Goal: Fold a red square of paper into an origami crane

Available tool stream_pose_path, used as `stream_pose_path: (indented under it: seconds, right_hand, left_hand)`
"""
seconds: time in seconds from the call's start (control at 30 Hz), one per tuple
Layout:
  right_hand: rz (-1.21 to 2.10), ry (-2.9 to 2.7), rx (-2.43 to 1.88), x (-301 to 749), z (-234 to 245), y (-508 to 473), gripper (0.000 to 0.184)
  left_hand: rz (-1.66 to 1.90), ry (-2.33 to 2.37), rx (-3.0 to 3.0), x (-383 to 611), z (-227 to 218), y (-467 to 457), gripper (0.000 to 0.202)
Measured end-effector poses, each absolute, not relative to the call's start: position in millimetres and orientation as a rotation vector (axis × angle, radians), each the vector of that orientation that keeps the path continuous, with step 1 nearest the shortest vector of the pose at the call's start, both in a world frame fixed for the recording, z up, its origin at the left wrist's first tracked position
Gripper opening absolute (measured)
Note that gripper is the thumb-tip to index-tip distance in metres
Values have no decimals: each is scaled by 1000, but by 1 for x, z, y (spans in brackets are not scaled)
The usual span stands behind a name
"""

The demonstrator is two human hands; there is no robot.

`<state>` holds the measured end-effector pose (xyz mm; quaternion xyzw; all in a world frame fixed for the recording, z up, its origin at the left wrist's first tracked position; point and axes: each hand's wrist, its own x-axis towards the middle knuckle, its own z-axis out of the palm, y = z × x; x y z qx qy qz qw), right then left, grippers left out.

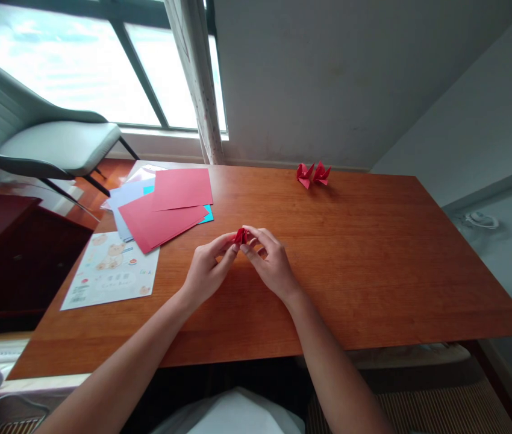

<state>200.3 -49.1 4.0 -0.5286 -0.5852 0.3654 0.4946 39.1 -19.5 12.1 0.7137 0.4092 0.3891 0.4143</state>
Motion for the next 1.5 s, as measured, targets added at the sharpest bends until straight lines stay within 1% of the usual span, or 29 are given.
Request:
stream_pose_path:
  seconds: [0.17,0.27,0.37,0.47,0.63,0.77,1.07,1.3,1.5]
  right_hand:
    - [859,-1439,-1278,200,7,-50,34]
    - [788,-1482,-1308,199,9,-50,32]
    - [661,-1534,-1340,197,8,-51,30]
    - [512,-1537,-1370,196,5,-52,29]
    - [308,-1588,-1355,196,2,-53,15]
    - [165,-1714,-1330,198,2,-53,18]
    - [143,-1698,-1305,197,1,-56,19]
    - [215,-1657,-1358,197,-1,-57,15]
    - [312,-1672,-1392,195,-1,-55,23]
  left_hand:
    - [965,1015,1772,38,15,-20,32]
    - [943,1041,1805,37,15,-20,34]
    - [931,1086,1855,36,15,-19,34]
    - [947,1090,1892,37,14,-19,29]
    - [986,1158,1882,38,13,-18,23]
    - [1001,1107,1754,38,15,-19,25]
    - [1009,997,1428,39,11,-16,34]
    - [941,905,1281,39,15,-14,37]
    - [966,905,1378,42,11,-15,37]
